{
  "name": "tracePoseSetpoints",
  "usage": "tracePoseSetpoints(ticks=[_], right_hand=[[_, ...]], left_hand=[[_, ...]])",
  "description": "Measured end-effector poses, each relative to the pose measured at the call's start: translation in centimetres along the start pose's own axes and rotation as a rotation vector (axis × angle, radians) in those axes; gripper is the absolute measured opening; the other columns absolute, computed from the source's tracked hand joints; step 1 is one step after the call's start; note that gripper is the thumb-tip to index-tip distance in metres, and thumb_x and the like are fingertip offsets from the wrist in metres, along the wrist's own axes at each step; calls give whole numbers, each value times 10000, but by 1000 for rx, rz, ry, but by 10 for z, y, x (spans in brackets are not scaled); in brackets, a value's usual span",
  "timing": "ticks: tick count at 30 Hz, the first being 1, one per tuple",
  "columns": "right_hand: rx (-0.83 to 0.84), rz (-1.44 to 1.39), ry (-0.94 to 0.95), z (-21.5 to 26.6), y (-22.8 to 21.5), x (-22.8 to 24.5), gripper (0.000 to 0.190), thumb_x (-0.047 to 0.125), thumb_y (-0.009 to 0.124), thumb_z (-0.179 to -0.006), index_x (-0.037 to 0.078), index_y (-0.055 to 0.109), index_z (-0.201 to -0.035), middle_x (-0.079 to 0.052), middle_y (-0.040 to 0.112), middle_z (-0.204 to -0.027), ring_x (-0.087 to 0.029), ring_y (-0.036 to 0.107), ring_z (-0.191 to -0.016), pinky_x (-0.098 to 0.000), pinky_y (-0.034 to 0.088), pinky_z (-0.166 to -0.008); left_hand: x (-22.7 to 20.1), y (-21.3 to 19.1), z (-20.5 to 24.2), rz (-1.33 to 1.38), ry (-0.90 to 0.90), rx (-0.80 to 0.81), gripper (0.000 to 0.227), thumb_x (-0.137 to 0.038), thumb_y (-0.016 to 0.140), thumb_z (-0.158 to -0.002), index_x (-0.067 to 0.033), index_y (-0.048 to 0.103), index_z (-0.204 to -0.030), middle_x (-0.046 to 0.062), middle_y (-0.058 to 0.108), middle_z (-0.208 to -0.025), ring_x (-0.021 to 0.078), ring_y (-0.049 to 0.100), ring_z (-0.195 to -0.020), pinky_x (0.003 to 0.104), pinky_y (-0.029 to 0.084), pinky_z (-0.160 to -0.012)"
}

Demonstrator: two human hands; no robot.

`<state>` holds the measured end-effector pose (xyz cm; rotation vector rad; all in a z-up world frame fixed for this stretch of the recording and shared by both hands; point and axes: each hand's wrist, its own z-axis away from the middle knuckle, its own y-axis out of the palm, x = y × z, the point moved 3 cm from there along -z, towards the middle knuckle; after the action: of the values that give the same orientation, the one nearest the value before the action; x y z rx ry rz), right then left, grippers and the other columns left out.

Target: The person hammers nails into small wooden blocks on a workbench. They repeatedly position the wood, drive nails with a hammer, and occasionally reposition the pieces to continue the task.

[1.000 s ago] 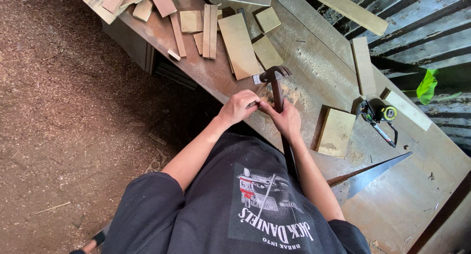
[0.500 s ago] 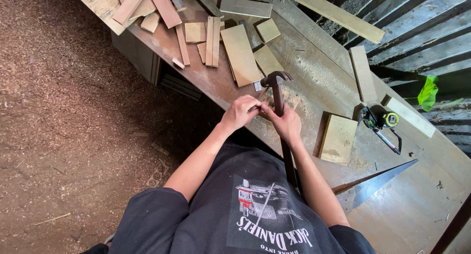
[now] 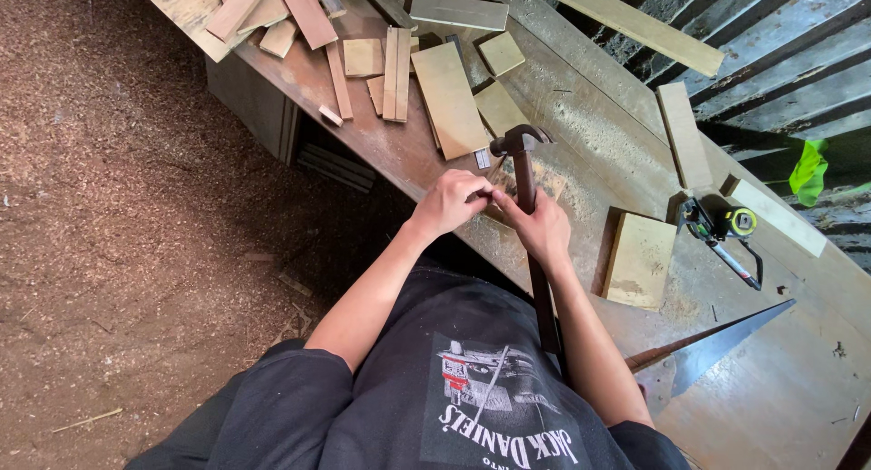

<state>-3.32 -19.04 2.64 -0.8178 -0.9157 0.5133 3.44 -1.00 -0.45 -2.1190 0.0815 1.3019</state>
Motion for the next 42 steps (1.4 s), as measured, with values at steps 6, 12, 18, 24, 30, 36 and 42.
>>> tracePoseSetpoints(ticks=[6,12,18,24,30,36,42], right_hand=[[-21,46,-17,-2,0,1,674,735,661,-827,61,656,-847,-143,716,-778,-337,718,-813,-449,533,-757],[-11,47,-16,-2,1,-1,692,759,637,-829,67,642,-827,-133,699,-739,-322,716,-787,-440,530,-750],[-16,42,-20,-2,1,0,692,762,644,-811,70,639,-824,-129,693,-738,-326,710,-785,-445,526,-739],[-20,53,-23,-3,2,-1,697,760,657,-804,64,641,-831,-133,697,-739,-331,713,-783,-446,529,-742],[-23,40,-31,-4,3,-2,704,769,655,-796,66,653,-829,-134,701,-736,-335,714,-782,-447,531,-737],[-24,67,-16,-4,2,-1,715,773,660,-795,59,656,-834,-143,698,-733,-346,713,-781,-452,529,-737],[-31,23,-26,-2,1,0,673,761,664,-784,93,676,-857,-108,714,-737,-314,721,-777,-434,533,-729]], left_hand=[[-2,-5,-10,-24,51,30,158,-110,797,-782,-59,704,-899,118,706,-814,311,688,-843,424,533,-841],[1,-5,-16,-31,-7,147,143,-137,793,-813,-56,708,-893,120,717,-806,287,702,-830,416,548,-856],[1,-10,-17,24,23,115,180,-128,795,-775,-55,724,-924,135,723,-846,309,697,-856,414,555,-824],[2,-11,-18,38,-17,153,171,-136,798,-787,-69,737,-932,135,713,-831,304,694,-835,405,551,-791],[3,-12,-20,86,-7,134,166,-126,795,-783,-78,757,-938,137,717,-837,288,708,-788,382,564,-724],[5,-13,-20,124,-24,145,165,-119,804,-787,-69,753,-935,132,727,-824,274,714,-767,372,563,-701],[6,-11,-21,82,-50,181,165,-132,803,-788,-74,763,-938,118,737,-836,249,725,-764,356,573,-710]])
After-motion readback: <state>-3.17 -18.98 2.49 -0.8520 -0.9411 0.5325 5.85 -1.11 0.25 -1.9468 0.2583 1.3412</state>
